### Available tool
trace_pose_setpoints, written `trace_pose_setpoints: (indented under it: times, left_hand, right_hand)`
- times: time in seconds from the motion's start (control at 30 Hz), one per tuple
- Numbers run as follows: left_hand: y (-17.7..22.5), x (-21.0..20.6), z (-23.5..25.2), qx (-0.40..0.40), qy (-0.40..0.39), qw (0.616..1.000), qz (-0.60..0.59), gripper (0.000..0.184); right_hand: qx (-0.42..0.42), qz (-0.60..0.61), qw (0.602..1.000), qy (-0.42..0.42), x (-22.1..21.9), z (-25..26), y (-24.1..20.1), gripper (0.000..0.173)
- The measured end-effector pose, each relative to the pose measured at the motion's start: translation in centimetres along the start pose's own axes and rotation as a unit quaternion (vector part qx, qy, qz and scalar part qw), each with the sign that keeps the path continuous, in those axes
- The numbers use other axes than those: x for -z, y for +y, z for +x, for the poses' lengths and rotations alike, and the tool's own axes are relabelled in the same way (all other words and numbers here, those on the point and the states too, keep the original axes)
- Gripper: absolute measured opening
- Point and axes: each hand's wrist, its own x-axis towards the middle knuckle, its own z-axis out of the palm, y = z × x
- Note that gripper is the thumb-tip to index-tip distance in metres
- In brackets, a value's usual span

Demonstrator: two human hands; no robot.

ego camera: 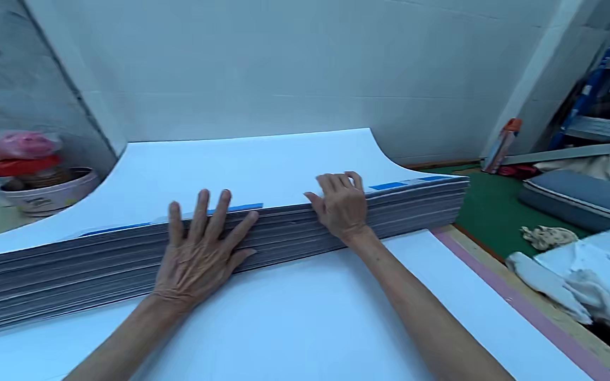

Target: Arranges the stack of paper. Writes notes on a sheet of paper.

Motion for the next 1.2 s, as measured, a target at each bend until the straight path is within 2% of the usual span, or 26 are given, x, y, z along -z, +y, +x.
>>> trace_pose_setpoints:
  times: [0.07, 0.17, 0.27, 0.37, 0.5, 0.57, 0.6, 0.67, 0.73, 0.8, 0.87, 0.9, 0.97, 1.1, 1.2]
  left_hand:
    - [-0.2, 0.1, 0.2, -0.01, -0.003, 1.0, 0.007, 0.068]
    - [-0.4, 0.2, 0.3, -0.012, -0.013, 1.0, 0.0, 0.077]
    - [0.0, 1.0, 0.3, 0.014, -0.049, 0.998, -0.035, 0.08]
    - [1.7, 2.7, 0.7, 0.048, -0.089, 0.994, -0.041, 0.084]
    - [7.1, 4.4, 0.9, 0.051, -0.069, 0.991, -0.099, 0.08]
    - [10.4, 4.3, 0.9, 0.035, -0.025, 0.99, -0.134, 0.078]
    - [12.2, 4.4, 1.1, 0.027, -0.007, 0.987, -0.156, 0.076]
    - [16.1, 5.6, 2.0, 0.007, 0.002, 0.977, -0.211, 0.071]
    - [19.9, 8.0, 3.2, -0.007, -0.038, 0.957, -0.286, 0.065]
    - [22.8, 10.8, 4.3, -0.003, -0.149, 0.904, -0.4, 0.063]
    - [24.5, 11.8, 4.4, 0.003, -0.244, 0.844, -0.478, 0.066]
    - [25.1, 11.5, 4.2, -0.001, -0.258, 0.834, -0.487, 0.067]
    - [25.4, 11.1, 3.9, -0.008, -0.271, 0.832, -0.485, 0.066]
    - [25.4, 11.1, 3.8, 0.004, -0.274, 0.83, -0.486, 0.062]
    - [25.5, 11.4, 3.9, 0.013, -0.28, 0.829, -0.484, 0.062]
  right_hand:
    - [-0.005, 0.013, 1.0, -0.018, 0.2, 0.3, -0.3, 0.049]
    - [-0.031, 0.062, 0.997, -0.033, 2.6, 0.4, 0.4, 0.049]
    - [-0.025, 0.057, 0.997, -0.045, 7.3, -0.8, 2.7, 0.036]
    - [-0.003, -0.021, 0.996, -0.088, 13.5, -3.5, 7.5, 0.03]
    - [-0.008, -0.164, 0.981, -0.101, 23.1, -7.1, 14.0, 0.056]
    - [-0.015, -0.214, 0.973, -0.088, 27.1, -8.1, 17.0, 0.057]
    - [-0.016, -0.23, 0.968, -0.1, 28.7, -8.9, 18.4, 0.059]
    - [-0.064, -0.222, 0.955, -0.188, 31.6, -11.2, 20.7, 0.063]
    - [-0.216, -0.189, 0.919, -0.271, 33.5, -13.3, 23.0, 0.056]
    - [-0.397, -0.162, 0.842, -0.326, 34.2, -14.3, 25.5, 0.049]
    - [-0.525, -0.17, 0.749, -0.367, 34.7, -14.6, 27.1, 0.059]
    - [-0.569, -0.175, 0.71, -0.375, 34.9, -14.7, 27.7, 0.066]
    - [-0.631, -0.188, 0.66, -0.361, 35.1, -15.3, 29.0, 0.078]
    - [-0.683, -0.201, 0.629, -0.312, 35.0, -15.4, 30.7, 0.093]
    - [-0.703, -0.198, 0.611, -0.305, 34.9, -15.5, 31.7, 0.097]
